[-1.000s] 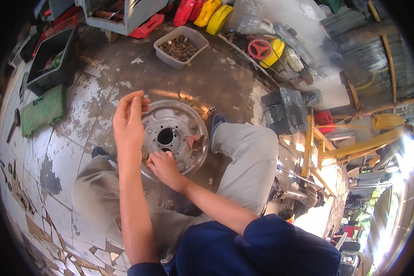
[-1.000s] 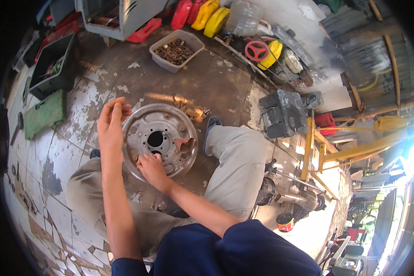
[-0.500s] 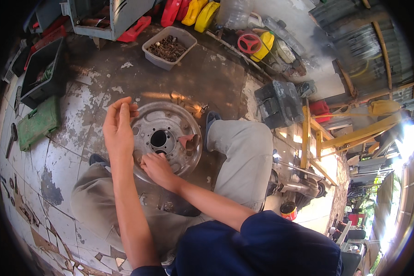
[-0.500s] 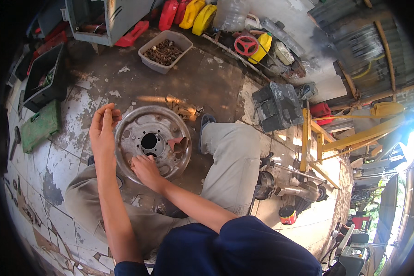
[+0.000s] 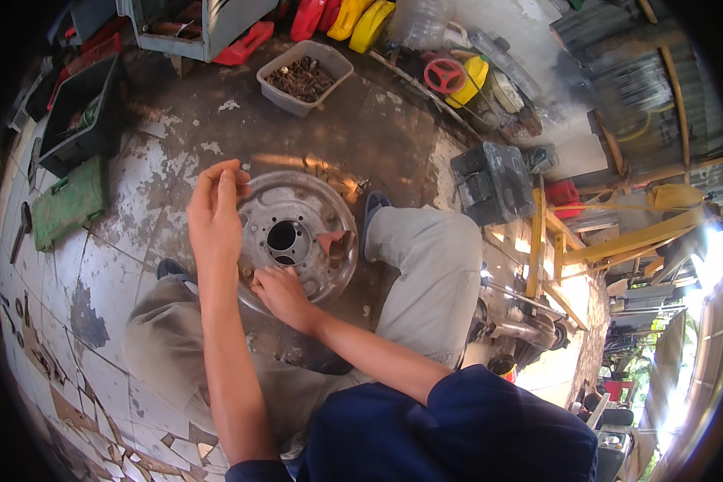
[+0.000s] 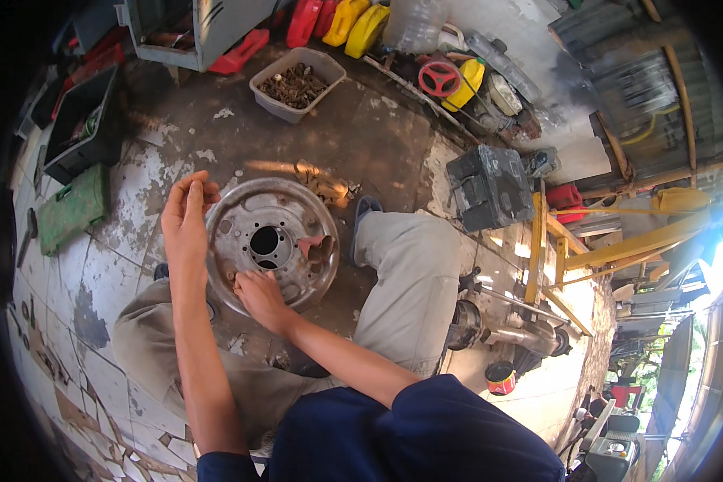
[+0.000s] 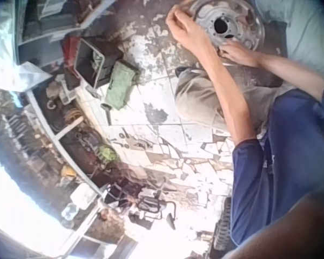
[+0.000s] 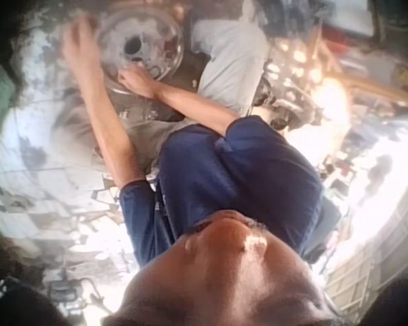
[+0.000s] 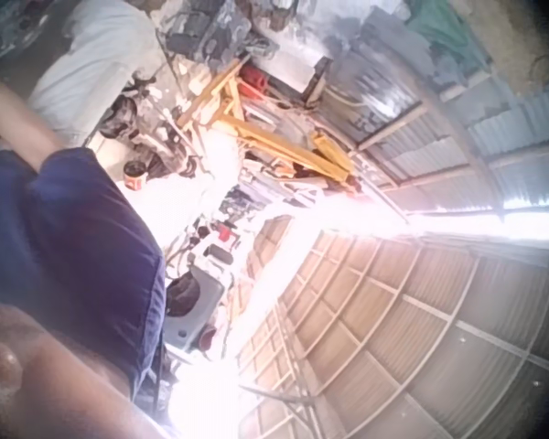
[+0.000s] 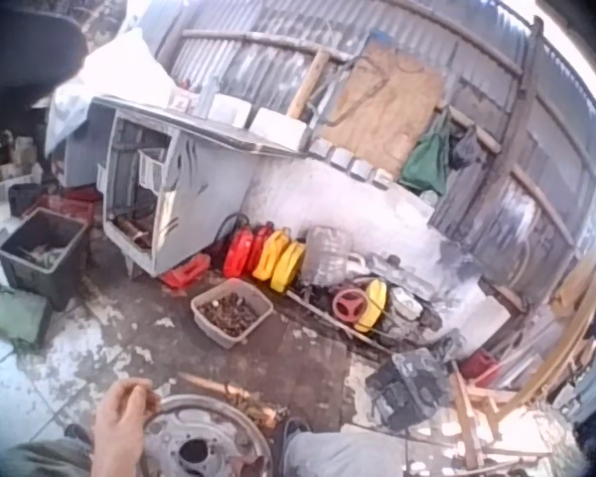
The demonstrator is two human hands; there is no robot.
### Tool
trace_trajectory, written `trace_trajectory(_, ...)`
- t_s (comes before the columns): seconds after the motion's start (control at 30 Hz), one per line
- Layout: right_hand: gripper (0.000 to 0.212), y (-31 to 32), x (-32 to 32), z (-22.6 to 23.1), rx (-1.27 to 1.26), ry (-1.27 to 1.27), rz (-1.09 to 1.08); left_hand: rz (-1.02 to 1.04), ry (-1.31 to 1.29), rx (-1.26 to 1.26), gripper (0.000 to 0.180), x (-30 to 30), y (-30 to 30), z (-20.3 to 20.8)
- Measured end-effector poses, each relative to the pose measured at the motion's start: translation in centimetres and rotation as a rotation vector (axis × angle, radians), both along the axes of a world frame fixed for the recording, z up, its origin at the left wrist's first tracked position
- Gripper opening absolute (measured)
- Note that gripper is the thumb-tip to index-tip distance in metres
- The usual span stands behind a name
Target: The person sits on the floor and scrubs the surface of a metal wheel hub with a small abrasive pad. They repeatedly rub the central and outer areas of the hub, occasionally pausing to adjust the pad or reposition their hands.
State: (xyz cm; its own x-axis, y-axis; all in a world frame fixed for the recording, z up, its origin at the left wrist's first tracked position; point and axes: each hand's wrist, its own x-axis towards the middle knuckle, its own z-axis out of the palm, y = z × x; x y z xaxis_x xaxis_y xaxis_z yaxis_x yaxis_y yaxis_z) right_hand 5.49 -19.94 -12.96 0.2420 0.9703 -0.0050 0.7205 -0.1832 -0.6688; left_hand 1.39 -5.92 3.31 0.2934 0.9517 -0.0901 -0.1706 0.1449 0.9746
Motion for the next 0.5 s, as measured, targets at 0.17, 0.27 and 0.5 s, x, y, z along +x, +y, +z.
trace_trajectory(0.17,0.011,1.1,0.1,0.2,0.019,-0.001,0.004,0.0,-0.009,0.036,0.022,0.1,-0.1,0.1)
trace_trajectory(0.27,0.011,0.3,0.0,-0.1,0.029,-0.017,-0.006,-0.001,-0.016,0.02,0.022,0.2,-0.1,0.0)
trace_trajectory(0.5,0.01,0.9,0.1,0.1,0.034,-0.006,-0.001,-0.023,0.031,0.03,0.023,0.1,0.0,-0.3)
